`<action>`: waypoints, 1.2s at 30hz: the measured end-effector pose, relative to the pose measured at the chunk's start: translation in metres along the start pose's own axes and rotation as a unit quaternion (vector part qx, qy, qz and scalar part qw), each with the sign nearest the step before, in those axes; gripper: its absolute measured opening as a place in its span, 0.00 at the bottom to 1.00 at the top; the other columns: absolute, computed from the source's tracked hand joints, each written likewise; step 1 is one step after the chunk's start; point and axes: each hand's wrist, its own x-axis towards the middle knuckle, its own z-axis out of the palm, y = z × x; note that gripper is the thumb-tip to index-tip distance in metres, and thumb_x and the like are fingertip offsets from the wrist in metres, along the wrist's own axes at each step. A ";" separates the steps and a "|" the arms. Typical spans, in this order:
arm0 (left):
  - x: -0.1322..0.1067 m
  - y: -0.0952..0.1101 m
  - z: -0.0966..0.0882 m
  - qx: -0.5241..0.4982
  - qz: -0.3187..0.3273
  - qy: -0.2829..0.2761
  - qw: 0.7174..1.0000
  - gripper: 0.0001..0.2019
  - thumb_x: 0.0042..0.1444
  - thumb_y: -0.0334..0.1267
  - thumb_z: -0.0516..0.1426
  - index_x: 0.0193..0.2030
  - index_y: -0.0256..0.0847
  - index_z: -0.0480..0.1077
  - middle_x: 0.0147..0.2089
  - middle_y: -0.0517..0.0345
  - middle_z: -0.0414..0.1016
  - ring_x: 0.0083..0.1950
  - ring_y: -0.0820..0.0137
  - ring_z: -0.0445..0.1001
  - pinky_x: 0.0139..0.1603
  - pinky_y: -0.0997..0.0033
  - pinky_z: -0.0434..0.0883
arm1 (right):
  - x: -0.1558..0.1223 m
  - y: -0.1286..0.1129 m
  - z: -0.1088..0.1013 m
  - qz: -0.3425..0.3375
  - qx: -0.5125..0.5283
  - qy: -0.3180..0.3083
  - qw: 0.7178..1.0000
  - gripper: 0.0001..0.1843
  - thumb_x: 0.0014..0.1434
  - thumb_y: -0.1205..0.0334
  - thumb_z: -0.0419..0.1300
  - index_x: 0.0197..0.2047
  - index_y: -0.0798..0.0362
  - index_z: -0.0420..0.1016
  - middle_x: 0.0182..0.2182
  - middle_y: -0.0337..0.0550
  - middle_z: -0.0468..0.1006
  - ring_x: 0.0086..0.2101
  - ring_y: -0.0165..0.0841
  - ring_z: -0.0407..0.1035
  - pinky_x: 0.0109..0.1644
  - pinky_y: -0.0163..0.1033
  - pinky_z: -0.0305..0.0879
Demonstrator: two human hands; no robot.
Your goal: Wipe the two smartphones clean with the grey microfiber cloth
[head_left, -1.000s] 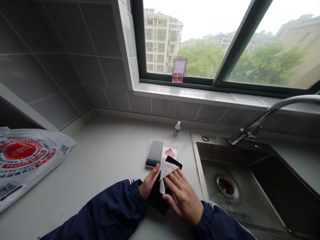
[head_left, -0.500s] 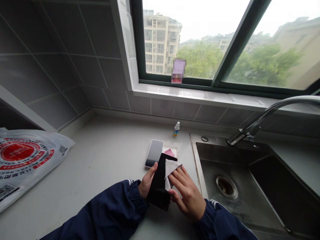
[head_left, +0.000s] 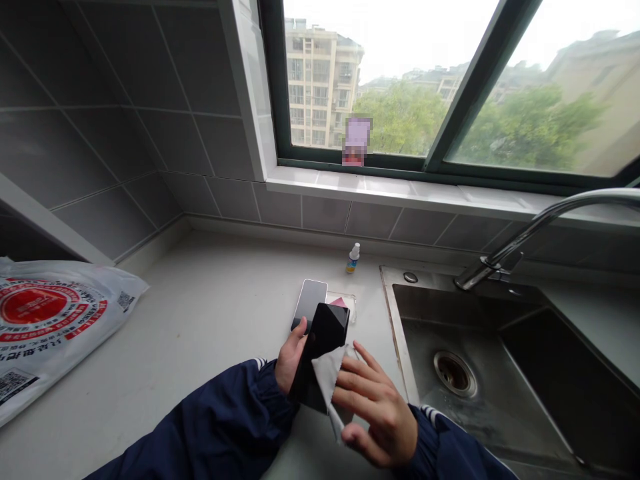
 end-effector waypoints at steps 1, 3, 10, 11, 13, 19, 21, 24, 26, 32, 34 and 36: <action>0.000 -0.001 0.000 0.007 0.003 -0.007 1.000 0.35 0.63 0.58 0.46 0.61 0.27 0.66 0.54 0.37 0.76 0.57 0.54 0.73 0.65 0.57 0.58 | 0.000 0.002 -0.001 0.009 -0.012 -0.004 1.000 0.27 0.71 0.46 0.39 0.56 0.52 0.71 0.50 0.51 0.76 0.59 0.46 0.64 0.70 0.61 0.43; -0.001 -0.002 0.001 0.027 -0.001 -0.026 0.999 0.36 0.64 0.58 0.46 0.63 0.26 0.65 0.57 0.35 0.74 0.59 0.51 0.72 0.65 0.54 0.58 | -0.001 0.006 -0.003 0.032 -0.036 0.006 0.999 0.27 0.72 0.49 0.38 0.60 0.53 0.68 0.54 0.52 0.74 0.62 0.46 0.60 0.70 0.62 0.43; -0.006 -0.002 -0.003 0.066 -0.087 -0.102 0.989 0.37 0.63 0.63 0.40 0.71 0.42 0.52 0.48 0.39 0.78 0.40 0.50 0.79 0.38 0.42 0.71 | -0.011 0.028 0.007 0.101 -0.112 0.067 0.986 0.24 0.69 0.59 0.49 0.65 0.57 0.61 0.64 0.55 0.64 0.66 0.49 0.52 0.68 0.65 0.46; -0.006 -0.002 -0.004 0.066 -0.083 -0.102 0.989 0.37 0.63 0.63 0.40 0.71 0.43 0.51 0.47 0.40 0.78 0.39 0.50 0.79 0.38 0.42 0.71 | -0.012 0.029 0.008 0.104 -0.118 0.071 0.985 0.24 0.69 0.60 0.49 0.66 0.57 0.61 0.64 0.56 0.64 0.67 0.50 0.51 0.68 0.65 0.47; -0.004 -0.003 -0.005 0.063 -0.085 -0.100 0.989 0.37 0.63 0.63 0.41 0.71 0.42 0.53 0.48 0.39 0.78 0.39 0.50 0.79 0.39 0.40 0.71 | -0.012 0.028 0.007 0.100 -0.116 0.075 0.985 0.24 0.68 0.61 0.50 0.65 0.58 0.62 0.64 0.56 0.65 0.66 0.50 0.52 0.68 0.65 0.47; 0.000 -0.005 -0.003 0.033 0.016 -0.030 0.999 0.36 0.64 0.59 0.44 0.61 0.24 0.66 0.52 0.32 0.76 0.53 0.52 0.76 0.61 0.52 0.62 | 0.000 0.004 0.002 0.023 -0.049 0.025 0.998 0.22 0.69 0.51 0.47 0.56 0.54 0.71 0.54 0.53 0.75 0.61 0.48 0.62 0.71 0.64 0.40; 0.001 -0.005 -0.002 0.016 0.031 -0.006 0.999 0.36 0.64 0.59 0.46 0.61 0.24 0.66 0.53 0.34 0.76 0.54 0.55 0.75 0.62 0.58 0.61 | 0.002 -0.005 0.007 0.006 -0.014 0.019 1.000 0.24 0.69 0.47 0.45 0.53 0.53 0.72 0.49 0.50 0.78 0.58 0.46 0.65 0.71 0.64 0.39; 0.000 -0.004 0.000 -0.003 0.027 0.014 1.000 0.36 0.63 0.60 0.46 0.62 0.27 0.65 0.52 0.36 0.77 0.50 0.56 0.77 0.59 0.57 0.64 | 0.003 -0.013 0.016 -0.016 0.018 0.057 0.998 0.27 0.69 0.42 0.43 0.49 0.51 0.74 0.40 0.47 0.80 0.52 0.44 0.71 0.71 0.63 0.40; -0.001 -0.004 0.000 -0.011 0.026 0.019 0.999 0.36 0.63 0.60 0.47 0.62 0.28 0.65 0.52 0.37 0.78 0.49 0.56 0.78 0.58 0.56 0.64 | 0.003 -0.014 0.020 -0.029 0.021 0.060 0.998 0.27 0.69 0.41 0.43 0.50 0.50 0.74 0.39 0.46 0.81 0.51 0.43 0.72 0.71 0.62 0.41; 0.000 -0.005 -0.003 0.012 0.008 -0.008 1.000 0.37 0.62 0.60 0.48 0.62 0.26 0.66 0.54 0.35 0.76 0.56 0.52 0.74 0.63 0.56 0.60 | 0.004 -0.004 0.006 0.012 -0.019 0.023 0.999 0.26 0.71 0.46 0.41 0.55 0.52 0.72 0.49 0.50 0.78 0.58 0.46 0.66 0.71 0.64 0.38; 0.000 -0.006 -0.004 0.034 0.006 -0.026 0.999 0.37 0.62 0.60 0.47 0.62 0.25 0.66 0.54 0.33 0.76 0.56 0.51 0.74 0.62 0.54 0.62 | 0.002 0.003 0.000 0.043 -0.063 -0.015 0.997 0.24 0.71 0.51 0.44 0.60 0.54 0.69 0.55 0.52 0.74 0.62 0.47 0.62 0.71 0.64 0.38; -0.002 -0.007 -0.003 0.054 -0.006 -0.041 0.998 0.37 0.63 0.60 0.45 0.63 0.26 0.64 0.53 0.32 0.75 0.52 0.48 0.76 0.55 0.50 0.68 | -0.001 0.011 -0.001 0.069 -0.103 -0.004 0.992 0.22 0.69 0.56 0.49 0.62 0.55 0.66 0.59 0.53 0.71 0.64 0.48 0.58 0.70 0.65 0.39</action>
